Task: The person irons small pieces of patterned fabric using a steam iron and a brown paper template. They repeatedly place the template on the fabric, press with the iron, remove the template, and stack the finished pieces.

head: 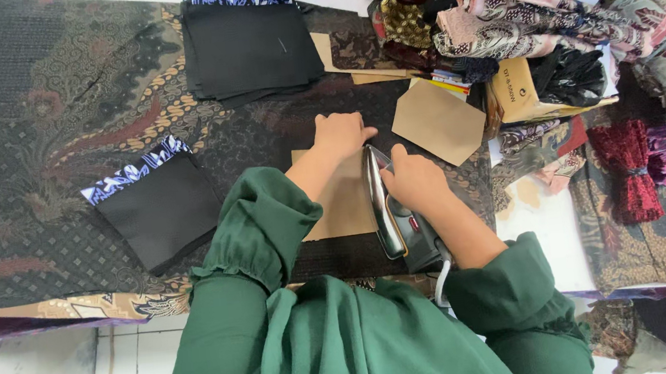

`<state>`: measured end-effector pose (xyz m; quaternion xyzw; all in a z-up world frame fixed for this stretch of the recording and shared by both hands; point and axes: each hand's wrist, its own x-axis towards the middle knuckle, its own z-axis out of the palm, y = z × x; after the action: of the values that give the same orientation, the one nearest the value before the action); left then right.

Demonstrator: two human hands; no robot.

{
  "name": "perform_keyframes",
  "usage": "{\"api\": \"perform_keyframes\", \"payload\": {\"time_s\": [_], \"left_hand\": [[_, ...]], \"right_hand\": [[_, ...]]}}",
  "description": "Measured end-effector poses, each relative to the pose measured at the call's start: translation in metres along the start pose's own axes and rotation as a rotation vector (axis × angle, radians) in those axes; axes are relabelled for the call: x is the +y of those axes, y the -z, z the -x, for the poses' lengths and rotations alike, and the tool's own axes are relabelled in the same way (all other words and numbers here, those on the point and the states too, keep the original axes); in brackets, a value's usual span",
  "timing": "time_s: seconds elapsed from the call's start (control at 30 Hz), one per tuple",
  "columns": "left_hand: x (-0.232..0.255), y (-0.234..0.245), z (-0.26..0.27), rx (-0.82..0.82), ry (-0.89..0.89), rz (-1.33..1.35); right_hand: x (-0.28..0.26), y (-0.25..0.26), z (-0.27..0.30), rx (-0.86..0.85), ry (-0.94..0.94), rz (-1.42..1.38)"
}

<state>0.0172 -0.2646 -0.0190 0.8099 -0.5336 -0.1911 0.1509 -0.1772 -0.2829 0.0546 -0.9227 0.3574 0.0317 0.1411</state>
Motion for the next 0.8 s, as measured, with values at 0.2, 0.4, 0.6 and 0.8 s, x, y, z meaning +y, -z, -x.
{"api": "perform_keyframes", "payload": {"time_s": [0.2, 0.4, 0.6, 0.8], "left_hand": [[-0.011, -0.011, 0.006, 0.19, -0.298, 0.033], [-0.012, -0.017, 0.02, 0.27, -0.4, 0.031], [-0.006, -0.02, 0.056, 0.33, -0.475, -0.099], [0.008, -0.018, 0.108, 0.419, -0.465, -0.212]], "right_hand": [[0.0, 0.007, 0.0, -0.059, 0.01, -0.014], [-0.004, 0.01, 0.003, -0.064, 0.022, -0.016], [-0.006, 0.005, 0.026, -0.053, -0.017, -0.021], [0.0, -0.004, 0.044, 0.0, -0.116, 0.002]]}}
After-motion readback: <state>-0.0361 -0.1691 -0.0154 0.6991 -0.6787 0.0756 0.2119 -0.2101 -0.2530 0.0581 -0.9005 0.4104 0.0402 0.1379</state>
